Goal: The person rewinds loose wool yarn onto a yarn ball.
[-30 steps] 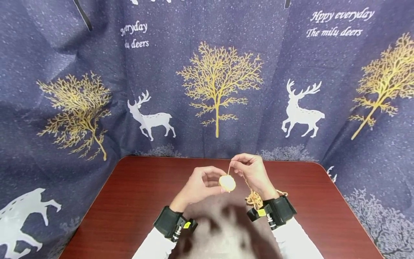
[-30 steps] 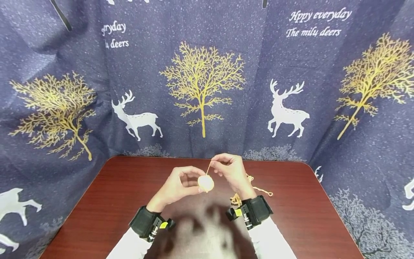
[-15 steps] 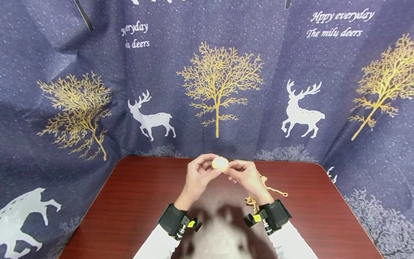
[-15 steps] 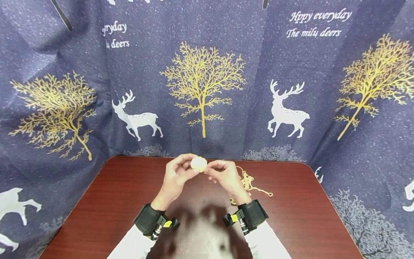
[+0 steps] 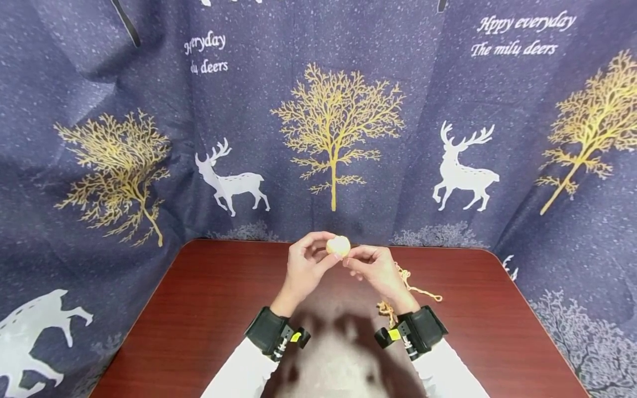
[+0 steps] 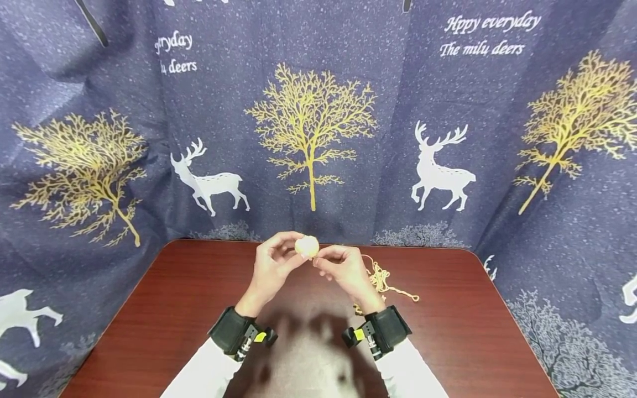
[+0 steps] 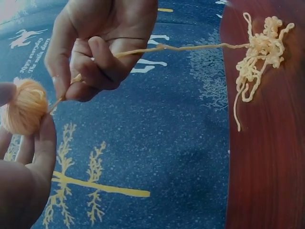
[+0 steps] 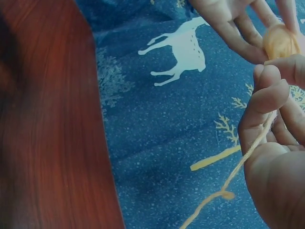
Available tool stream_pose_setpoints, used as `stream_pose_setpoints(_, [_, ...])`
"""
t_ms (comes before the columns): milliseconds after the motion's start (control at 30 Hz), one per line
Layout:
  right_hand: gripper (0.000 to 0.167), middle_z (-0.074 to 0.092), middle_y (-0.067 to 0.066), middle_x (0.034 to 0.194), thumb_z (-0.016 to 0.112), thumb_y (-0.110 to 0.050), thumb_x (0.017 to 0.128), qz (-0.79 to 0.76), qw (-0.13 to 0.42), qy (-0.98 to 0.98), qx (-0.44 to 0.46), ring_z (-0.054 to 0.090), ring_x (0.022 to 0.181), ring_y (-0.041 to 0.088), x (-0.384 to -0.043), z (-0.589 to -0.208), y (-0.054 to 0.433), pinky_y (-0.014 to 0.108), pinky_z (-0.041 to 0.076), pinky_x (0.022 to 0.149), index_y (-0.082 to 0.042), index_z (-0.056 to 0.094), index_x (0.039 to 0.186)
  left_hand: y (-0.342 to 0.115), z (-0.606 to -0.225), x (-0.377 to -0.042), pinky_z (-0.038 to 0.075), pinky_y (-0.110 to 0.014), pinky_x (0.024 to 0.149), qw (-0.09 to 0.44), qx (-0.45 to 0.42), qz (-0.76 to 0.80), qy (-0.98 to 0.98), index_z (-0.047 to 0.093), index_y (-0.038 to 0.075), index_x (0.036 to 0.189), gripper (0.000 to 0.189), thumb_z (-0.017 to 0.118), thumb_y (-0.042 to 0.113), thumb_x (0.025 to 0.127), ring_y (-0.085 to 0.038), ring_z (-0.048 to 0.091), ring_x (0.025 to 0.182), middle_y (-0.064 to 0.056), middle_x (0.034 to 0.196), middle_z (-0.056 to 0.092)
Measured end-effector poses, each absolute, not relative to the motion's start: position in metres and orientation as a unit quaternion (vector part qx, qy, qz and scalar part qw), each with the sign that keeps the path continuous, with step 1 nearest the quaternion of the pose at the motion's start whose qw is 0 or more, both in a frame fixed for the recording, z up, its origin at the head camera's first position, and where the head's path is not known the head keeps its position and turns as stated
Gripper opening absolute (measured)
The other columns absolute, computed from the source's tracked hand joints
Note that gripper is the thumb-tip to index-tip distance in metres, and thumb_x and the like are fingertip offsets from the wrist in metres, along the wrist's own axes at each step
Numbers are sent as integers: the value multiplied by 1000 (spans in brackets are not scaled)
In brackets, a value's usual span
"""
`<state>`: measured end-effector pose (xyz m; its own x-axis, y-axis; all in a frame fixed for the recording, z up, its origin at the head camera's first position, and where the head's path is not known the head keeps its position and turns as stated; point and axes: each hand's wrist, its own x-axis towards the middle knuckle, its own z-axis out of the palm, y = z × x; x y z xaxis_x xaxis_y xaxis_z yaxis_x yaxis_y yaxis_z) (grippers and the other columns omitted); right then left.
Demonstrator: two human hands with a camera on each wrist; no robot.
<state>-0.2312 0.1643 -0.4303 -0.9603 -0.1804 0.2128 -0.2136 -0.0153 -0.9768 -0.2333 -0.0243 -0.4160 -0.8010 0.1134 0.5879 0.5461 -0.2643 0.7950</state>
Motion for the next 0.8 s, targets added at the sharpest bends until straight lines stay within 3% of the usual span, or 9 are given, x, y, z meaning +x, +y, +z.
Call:
stream_pose_setpoints(200, [11, 69, 9, 72, 75, 2, 85, 652, 49, -743, 142, 59, 55, 14, -232, -429, 162, 24, 52, 49, 6, 73, 95, -21, -429, -251, 61, -38, 85, 228, -269, -694, -628, 67, -9, 108, 35, 80, -13, 76, -29, 70, 98, -24, 108, 68])
stream_pose_setpoints(333, [7, 69, 14, 71, 74, 4, 84, 624, 71, -763, 150, 59, 54, 13, -236, -425, 163, 25, 52, 48, 5, 74, 91, -24, -443, -262, 61, -35, 83, 236, -286, -605, -705, 69, -3, 104, 35, 83, -10, 73, -28, 70, 95, -15, 106, 69])
stream_pose_setpoints(433, [9, 69, 14, 72, 74, 4, 84, 639, 64, -750, 156, 59, 56, 14, -243, -421, 166, 25, 52, 48, 7, 73, 92, -28, -452, -264, 61, -34, 81, 194, -321, -534, -758, 70, 1, 102, 35, 84, -6, 71, -21, 69, 90, -8, 100, 70])
stream_pose_setpoints(567, [9, 69, 8, 75, 72, 3, 85, 690, 15, -703, 170, 55, 57, 11, -253, -419, 174, 20, 47, 50, 8, 71, 93, -32, -458, -259, 62, -40, 80, 43, -373, -526, -763, 70, 5, 99, 31, 85, -2, 73, -16, 70, 87, -4, 94, 73])
stream_pose_setpoints(667, [5, 68, 3, 75, 68, 5, 88, 737, -26, -654, 171, 52, 56, 8, -260, -425, 177, 17, 43, 49, 4, 71, 93, -33, -457, -252, 61, -47, 84, -54, -384, -589, -709, 69, 0, 101, 29, 83, -4, 76, -21, 72, 92, -12, 97, 74])
stream_pose_setpoints(733, [9, 68, 2, 78, 65, 7, 91, 764, -42, -623, 164, 54, 59, 7, -265, -434, 178, 15, 45, 50, 1, 71, 93, -33, -452, -249, 60, -48, 88, -54, -376, -643, -664, 68, -5, 104, 32, 82, -8, 76, -22, 72, 97, -18, 103, 73])
stream_pose_setpoints(800, [16, 69, 1, 80, 62, 7, 94, 783, -49, -600, 157, 55, 60, 6, -267, -443, 176, 14, 47, 52, -5, 73, 93, -31, -447, -248, 59, -48, 89, -15, -362, -698, -618, 66, -10, 107, 36, 82, -8, 75, -22, 72, 99, -25, 107, 71])
